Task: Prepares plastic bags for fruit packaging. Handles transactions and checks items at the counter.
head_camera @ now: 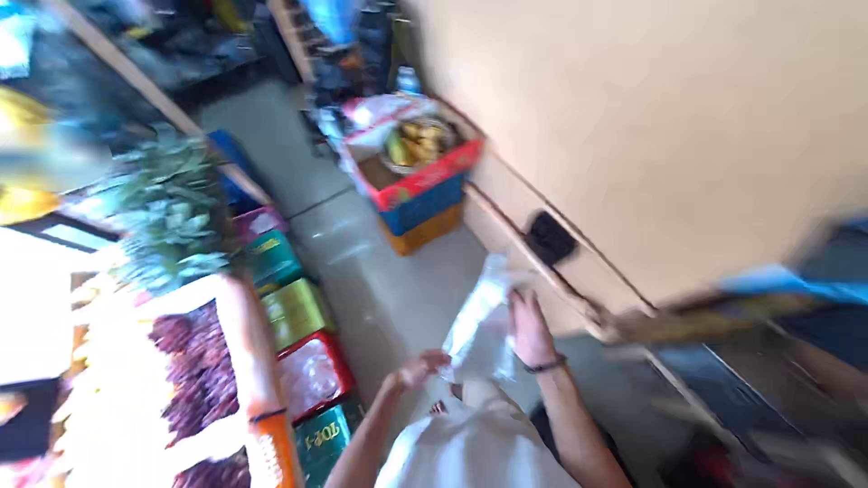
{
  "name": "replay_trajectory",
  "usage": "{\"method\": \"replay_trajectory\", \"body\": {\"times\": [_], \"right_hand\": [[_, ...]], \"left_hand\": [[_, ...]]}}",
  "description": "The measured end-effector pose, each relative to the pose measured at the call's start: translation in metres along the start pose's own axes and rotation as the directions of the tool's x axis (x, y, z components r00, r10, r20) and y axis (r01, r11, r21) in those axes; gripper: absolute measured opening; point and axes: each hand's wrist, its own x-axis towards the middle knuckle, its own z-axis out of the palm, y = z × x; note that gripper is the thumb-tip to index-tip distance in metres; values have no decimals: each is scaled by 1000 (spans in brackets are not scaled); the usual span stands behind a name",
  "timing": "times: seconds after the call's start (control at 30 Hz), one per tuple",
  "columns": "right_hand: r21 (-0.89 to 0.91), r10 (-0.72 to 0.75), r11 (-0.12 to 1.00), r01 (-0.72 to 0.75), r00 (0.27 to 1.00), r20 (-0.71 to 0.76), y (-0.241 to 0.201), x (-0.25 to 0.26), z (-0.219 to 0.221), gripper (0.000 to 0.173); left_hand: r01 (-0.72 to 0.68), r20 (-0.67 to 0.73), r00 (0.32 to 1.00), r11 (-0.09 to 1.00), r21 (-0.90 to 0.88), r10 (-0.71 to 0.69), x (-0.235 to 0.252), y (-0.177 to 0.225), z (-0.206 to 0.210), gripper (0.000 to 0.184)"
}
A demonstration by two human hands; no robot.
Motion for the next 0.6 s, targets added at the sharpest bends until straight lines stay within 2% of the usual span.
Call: {"method": "replay_trajectory", "body": {"times": [0.07,0.13,0.2,0.23,0.27,0.33,0.4,0.43,0.5,0.57,0.6], "right_hand": [[-212,-2,977,23,995,101,19,17,39,52],[-464,-39,880,103,988,146,35,37,71,34],[-706,-9,684,182,970,242,44,57,97,33],[-772,19,595,223,956,291,50,68,111,37],[-795,42,543,270,937,346,57,77,128,39],[-789,111,504,352,879,463,77,94,167,49],[-753,229,527,394,787,572,88,107,211,53],[-723,289,561,403,723,628,89,115,234,48],[-640,353,658,397,588,727,93,136,284,40],[-578,418,749,324,446,792,95,157,330,37],[-553,456,798,241,360,814,94,162,354,36]], "left_hand": [[-28,-123,992,999,-33,24,-15,-18,-17,33],[-33,-267,962,994,106,60,-15,-41,-30,35],[48,-504,860,972,230,77,-9,-56,-43,51],[36,-609,786,977,209,102,-6,-58,-49,61],[-52,-676,722,985,164,151,-3,-54,-57,67],[-234,-708,671,969,77,219,-3,-36,-80,75],[-378,-744,636,923,-67,206,1,-16,-102,68],[-463,-797,582,871,-165,158,4,-4,-116,56],[-622,-897,442,726,-294,16,4,18,-149,35],[-738,-958,275,622,-262,-78,-7,33,-182,25],[-779,-973,193,583,-232,-129,-19,38,-196,24]]}}
